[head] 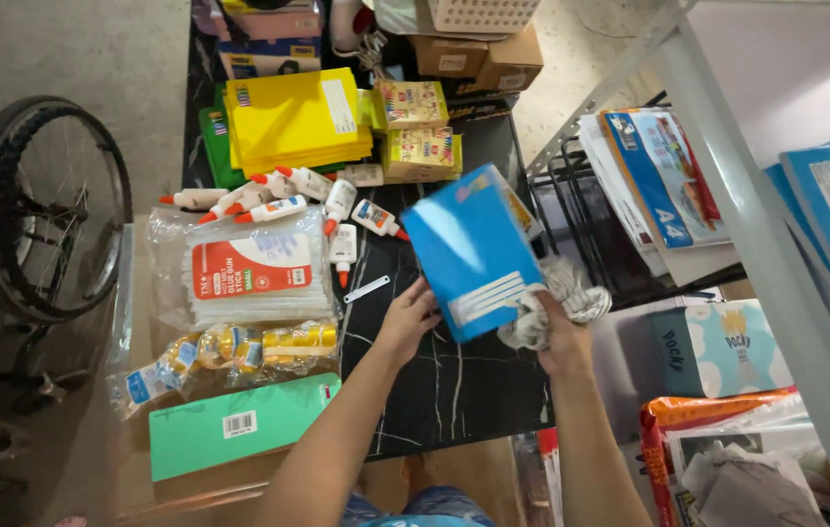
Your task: Wiping the covers of various notebooks with a cloth to clean them.
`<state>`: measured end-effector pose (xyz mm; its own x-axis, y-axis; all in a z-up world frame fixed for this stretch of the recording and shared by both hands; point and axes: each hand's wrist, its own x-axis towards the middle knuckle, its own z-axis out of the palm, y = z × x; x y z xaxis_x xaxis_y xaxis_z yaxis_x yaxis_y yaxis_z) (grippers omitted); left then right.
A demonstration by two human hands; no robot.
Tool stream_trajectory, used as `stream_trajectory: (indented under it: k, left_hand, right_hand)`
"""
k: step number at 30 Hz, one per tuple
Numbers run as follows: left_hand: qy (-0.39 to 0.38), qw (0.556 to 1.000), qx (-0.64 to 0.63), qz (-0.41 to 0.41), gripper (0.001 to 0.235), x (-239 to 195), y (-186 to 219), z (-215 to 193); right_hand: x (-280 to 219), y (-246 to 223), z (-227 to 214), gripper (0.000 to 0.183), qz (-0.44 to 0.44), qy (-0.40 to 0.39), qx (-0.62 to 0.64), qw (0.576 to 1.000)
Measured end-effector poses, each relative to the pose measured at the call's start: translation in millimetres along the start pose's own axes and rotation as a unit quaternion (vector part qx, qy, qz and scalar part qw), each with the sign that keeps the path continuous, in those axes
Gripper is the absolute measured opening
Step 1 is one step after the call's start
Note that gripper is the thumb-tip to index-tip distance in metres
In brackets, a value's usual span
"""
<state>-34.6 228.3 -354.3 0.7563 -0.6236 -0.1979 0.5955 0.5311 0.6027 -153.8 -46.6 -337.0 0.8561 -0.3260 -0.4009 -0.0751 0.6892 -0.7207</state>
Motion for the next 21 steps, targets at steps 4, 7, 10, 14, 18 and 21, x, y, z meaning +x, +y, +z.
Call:
stream_trajectory:
  k: [4, 7, 10, 14, 18, 21]
  left_hand:
    - [0.162, 0.97, 0.132, -0.121, 0.077, -14.0, 22.7, 27.3]
    - [0.145, 0.97, -0.044, -0.189, 0.083, -26.1, 24.3, 20.9]
    - [0.052, 0.968, -0.147, -0.196, 0.093, -22.1, -4.2, -35.4]
    - [0.094, 0.988, 0.033, -0.118, 0.054, -25.4, -45.4, -90.4]
    - [0.186, 0.929, 0.32, -0.013, 0.035, -21.2, -65.0, -106.9]
    - [0.196, 0.936, 0.289, -0.033, 0.033, -28.5, -51.2, -95.1]
  right_hand:
    - [-67.9, 3.5, 100.6, 0.025, -0.208, 0.084, -0.423, 0.878]
    - [-92.0, 42.1, 119.8, 0.029, -0.261, -0.063, -0.537, 0.8]
    - [-98.9, 70.8, 127.9, 0.05, -0.195, -0.16, -0.504, 0.826]
    - [-78.5, 94.5, 136.1, 0.078, -0.288, -0.16, -0.603, 0.726]
    - [-39.7, 126.2, 135.7, 0.084, -0.317, -0.11, -0.76, 0.557]
    - [29.1, 105.6, 136.7, 0.071, -0.354, -0.082, -0.752, 0.55]
